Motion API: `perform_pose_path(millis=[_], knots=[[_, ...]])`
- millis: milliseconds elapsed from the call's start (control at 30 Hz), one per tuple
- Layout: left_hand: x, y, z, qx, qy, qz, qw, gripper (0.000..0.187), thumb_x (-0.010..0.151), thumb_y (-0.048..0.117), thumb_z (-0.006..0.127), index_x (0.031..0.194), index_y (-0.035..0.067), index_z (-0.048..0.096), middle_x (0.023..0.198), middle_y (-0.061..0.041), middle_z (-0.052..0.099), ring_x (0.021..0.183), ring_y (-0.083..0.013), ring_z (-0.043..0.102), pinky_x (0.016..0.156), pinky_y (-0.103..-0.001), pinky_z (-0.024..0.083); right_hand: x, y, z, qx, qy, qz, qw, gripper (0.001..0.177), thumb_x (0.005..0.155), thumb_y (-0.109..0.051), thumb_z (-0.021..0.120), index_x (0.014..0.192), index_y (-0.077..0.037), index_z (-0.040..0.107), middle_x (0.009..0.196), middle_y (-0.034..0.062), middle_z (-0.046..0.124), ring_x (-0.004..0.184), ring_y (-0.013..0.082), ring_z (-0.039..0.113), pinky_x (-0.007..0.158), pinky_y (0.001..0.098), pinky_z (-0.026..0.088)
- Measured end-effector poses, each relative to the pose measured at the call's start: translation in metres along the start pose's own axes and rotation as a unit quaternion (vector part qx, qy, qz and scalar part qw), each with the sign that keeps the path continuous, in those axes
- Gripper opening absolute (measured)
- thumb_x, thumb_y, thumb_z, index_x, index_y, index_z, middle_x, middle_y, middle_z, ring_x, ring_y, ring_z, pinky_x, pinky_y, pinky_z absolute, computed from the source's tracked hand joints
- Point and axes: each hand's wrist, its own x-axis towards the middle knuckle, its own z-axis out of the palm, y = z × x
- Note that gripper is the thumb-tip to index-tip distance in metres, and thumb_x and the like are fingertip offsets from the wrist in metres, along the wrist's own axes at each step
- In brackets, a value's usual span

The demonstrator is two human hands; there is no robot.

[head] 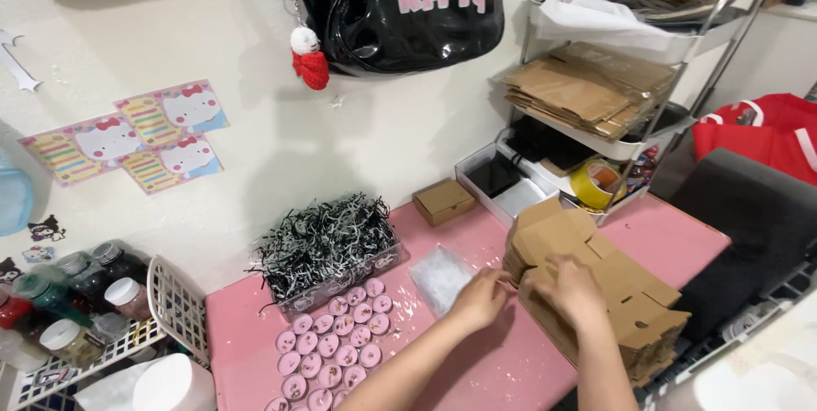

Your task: Assembling small cardboard boxes, adding shredded paper filler, and packing pink circular products into them.

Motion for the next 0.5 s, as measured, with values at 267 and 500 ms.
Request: perform_pose_path(millis=[267, 500], knots=[[0.010, -0.038, 0.079, -0.095, 0.019, -0.014, 0.995, 0.042, 0.098, 0.013, 0.054, 0.137, -0.002, 0.052, 0.134, -0.024, 0.055, 0.123, -0.0377, 0.060, 0.105, -0.042, 0.048, -0.003, 0.029, 0.016, -0.002, -0.069, 0.070, 0.995, 0.044, 0.075, -0.047, 0.081, 0.108, -0.017, 0.082, 0.107, 0.0130, 0.078, 0.102, 0.0309, 0.074, 0.094, 0.0419, 0.058], [-0.021, 0.012, 0.062, 0.048, 0.079, 0.108, 0.990, 0.046, 0.096, 0.008, 0.053, 0.141, -0.002, 0.047, 0.145, -0.023, 0.050, 0.136, -0.0400, 0.048, 0.115, -0.051, 0.037, -0.002, 0.020, 0.030, -0.097, -0.028, 0.031, 0.994, 0.030, 0.085, -0.035, 0.067, 0.098, -0.012, 0.079, 0.097, 0.0176, 0.076, 0.093, 0.0352, 0.074, 0.087, 0.0479, 0.058]])
